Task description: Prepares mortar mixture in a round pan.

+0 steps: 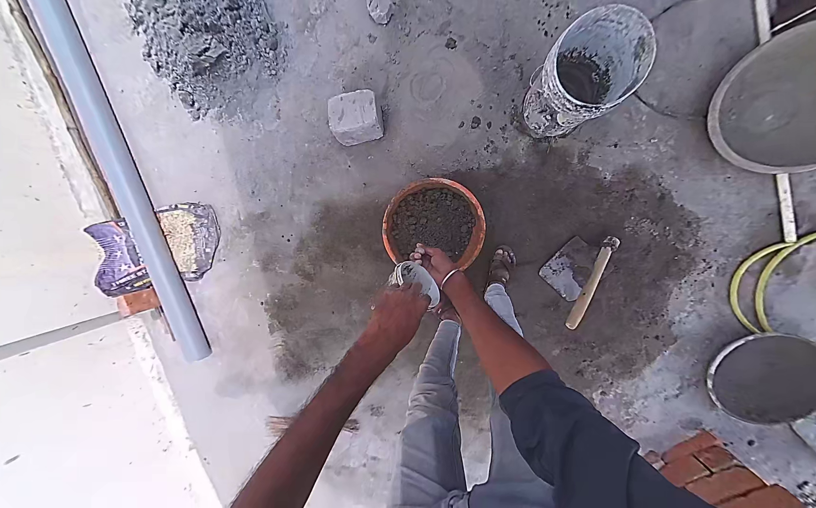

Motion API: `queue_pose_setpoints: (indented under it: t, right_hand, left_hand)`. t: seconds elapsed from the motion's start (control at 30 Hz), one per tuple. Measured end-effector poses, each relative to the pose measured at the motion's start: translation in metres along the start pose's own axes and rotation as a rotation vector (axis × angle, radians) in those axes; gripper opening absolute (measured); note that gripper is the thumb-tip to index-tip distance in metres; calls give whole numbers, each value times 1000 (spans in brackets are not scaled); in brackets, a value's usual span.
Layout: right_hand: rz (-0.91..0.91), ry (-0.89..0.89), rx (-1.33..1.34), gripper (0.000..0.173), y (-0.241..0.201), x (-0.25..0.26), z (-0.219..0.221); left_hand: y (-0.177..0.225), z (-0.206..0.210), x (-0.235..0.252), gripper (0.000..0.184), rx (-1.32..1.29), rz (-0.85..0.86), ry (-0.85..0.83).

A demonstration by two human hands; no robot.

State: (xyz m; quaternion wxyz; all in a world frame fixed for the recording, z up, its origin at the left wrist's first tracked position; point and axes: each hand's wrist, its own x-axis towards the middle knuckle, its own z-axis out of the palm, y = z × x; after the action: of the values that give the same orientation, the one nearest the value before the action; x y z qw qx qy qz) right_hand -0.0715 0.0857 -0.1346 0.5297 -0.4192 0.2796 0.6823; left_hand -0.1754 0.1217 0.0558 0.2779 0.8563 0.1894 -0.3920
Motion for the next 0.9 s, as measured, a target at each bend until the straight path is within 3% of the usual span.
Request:
queue_pose_setpoints:
  t: [0.23, 0.43, 0.67, 0.9]
  right_hand:
    - [-3, -131, 12, 30, 4, -10, -5]
    - [26, -267, -46, 45, -5, -22, 4]
    - [-106, -132, -385, 25, -28, -13, 21]
    - [-343, -53, -1063, 31, -47, -68, 54]
  left_hand:
    - [-1, 2, -1, 26, -3, -3, 26]
    - [-8, 5, -16, 25, -66, -36, 105]
    - [-17, 46, -46, 24, -228, -142, 319]
    - [-10, 84, -54, 22, -359, -175, 463]
